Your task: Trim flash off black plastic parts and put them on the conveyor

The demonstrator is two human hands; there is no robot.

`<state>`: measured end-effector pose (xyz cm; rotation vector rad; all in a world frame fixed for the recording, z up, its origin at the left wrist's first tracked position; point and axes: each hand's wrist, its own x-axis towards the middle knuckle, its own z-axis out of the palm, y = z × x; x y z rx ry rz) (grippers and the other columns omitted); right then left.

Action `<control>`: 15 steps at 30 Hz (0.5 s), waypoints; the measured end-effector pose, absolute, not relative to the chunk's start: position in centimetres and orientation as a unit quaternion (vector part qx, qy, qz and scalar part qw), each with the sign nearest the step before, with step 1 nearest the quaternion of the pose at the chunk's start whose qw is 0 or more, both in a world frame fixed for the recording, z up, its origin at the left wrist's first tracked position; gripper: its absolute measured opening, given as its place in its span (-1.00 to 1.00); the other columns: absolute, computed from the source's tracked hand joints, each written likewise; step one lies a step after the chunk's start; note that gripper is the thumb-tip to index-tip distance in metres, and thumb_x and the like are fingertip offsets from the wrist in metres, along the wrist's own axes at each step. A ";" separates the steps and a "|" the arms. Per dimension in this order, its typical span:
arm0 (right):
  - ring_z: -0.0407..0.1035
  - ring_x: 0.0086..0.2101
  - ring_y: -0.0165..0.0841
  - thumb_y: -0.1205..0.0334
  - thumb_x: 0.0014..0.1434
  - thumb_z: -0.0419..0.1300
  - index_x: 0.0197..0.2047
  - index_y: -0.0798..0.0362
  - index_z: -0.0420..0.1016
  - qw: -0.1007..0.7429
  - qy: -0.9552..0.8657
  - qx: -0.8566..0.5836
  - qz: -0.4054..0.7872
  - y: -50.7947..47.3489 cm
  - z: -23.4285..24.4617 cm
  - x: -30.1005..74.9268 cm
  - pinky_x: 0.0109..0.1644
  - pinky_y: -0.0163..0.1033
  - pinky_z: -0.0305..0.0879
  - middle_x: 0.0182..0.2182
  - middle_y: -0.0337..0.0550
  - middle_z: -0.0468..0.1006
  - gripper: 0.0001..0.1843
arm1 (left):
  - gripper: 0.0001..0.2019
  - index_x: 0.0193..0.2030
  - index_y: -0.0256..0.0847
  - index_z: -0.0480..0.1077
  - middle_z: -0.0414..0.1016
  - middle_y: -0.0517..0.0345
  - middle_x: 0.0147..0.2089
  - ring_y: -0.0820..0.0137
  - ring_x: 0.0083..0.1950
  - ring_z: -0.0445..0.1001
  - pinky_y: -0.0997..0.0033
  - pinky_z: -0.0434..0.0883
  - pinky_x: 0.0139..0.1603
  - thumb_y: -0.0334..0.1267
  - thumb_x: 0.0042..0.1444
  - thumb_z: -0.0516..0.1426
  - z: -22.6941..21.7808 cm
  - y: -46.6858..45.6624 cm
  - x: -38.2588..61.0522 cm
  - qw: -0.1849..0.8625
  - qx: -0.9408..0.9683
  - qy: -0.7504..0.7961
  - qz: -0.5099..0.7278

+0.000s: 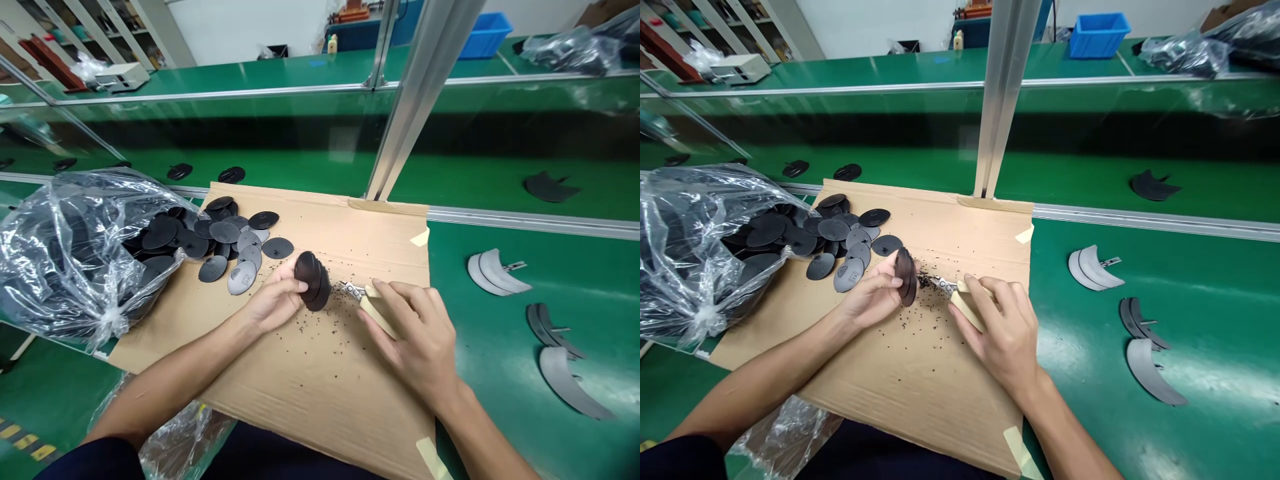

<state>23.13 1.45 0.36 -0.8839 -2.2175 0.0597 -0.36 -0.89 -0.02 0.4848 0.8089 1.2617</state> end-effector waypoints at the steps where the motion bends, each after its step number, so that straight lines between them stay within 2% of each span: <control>1: 0.42 -0.23 -0.19 0.22 0.32 0.28 0.27 0.02 0.33 0.374 -0.864 -0.336 0.035 1.4 0.3 23.1 -0.22 -0.10 0.36 -0.14 0.00 0.52 -0.52 | -0.71 -0.24 -0.22 0.34 0.43 0.23 -0.30 0.54 -0.40 0.41 0.54 0.36 -0.35 -0.46 -0.15 0.24 -0.1 -0.9 -0.4 0.724 0.205 0.353 0.556; 7: 0.44 -0.25 -0.19 0.17 0.32 0.30 0.28 0.04 0.33 0.379 -0.879 -0.288 0.031 0.9 -0.2 22.6 -0.23 -0.09 0.41 -0.14 0.03 0.54 -0.49 | -0.83 -0.31 -0.25 0.34 0.43 0.12 -0.33 0.49 -0.44 0.32 0.46 0.26 -0.42 -0.36 -0.10 0.19 0.0 -1.0 -0.2 0.790 0.131 0.305 0.516; 11: 0.43 -0.25 -0.18 0.18 0.31 0.31 0.28 0.09 0.33 0.382 -0.880 -0.282 0.007 0.8 -0.3 22.4 -0.24 -0.10 0.41 -0.14 0.07 0.54 -0.46 | -0.86 -0.32 -0.25 0.34 0.44 0.11 -0.34 0.54 -0.51 0.19 0.44 0.17 -0.44 -0.34 -0.06 0.19 0.3 -1.3 0.2 0.809 0.120 0.291 0.497; 15: 0.42 -0.26 -0.21 0.22 0.29 0.33 0.32 0.01 0.33 0.383 -0.877 -0.289 0.009 0.8 -0.1 22.5 -0.23 -0.13 0.40 -0.13 0.01 0.56 -0.43 | -0.85 -0.29 -0.24 0.35 0.44 0.12 -0.31 0.55 -0.52 0.17 0.41 0.16 -0.42 -0.33 -0.03 0.20 0.2 -1.7 0.5 0.821 0.112 0.281 0.485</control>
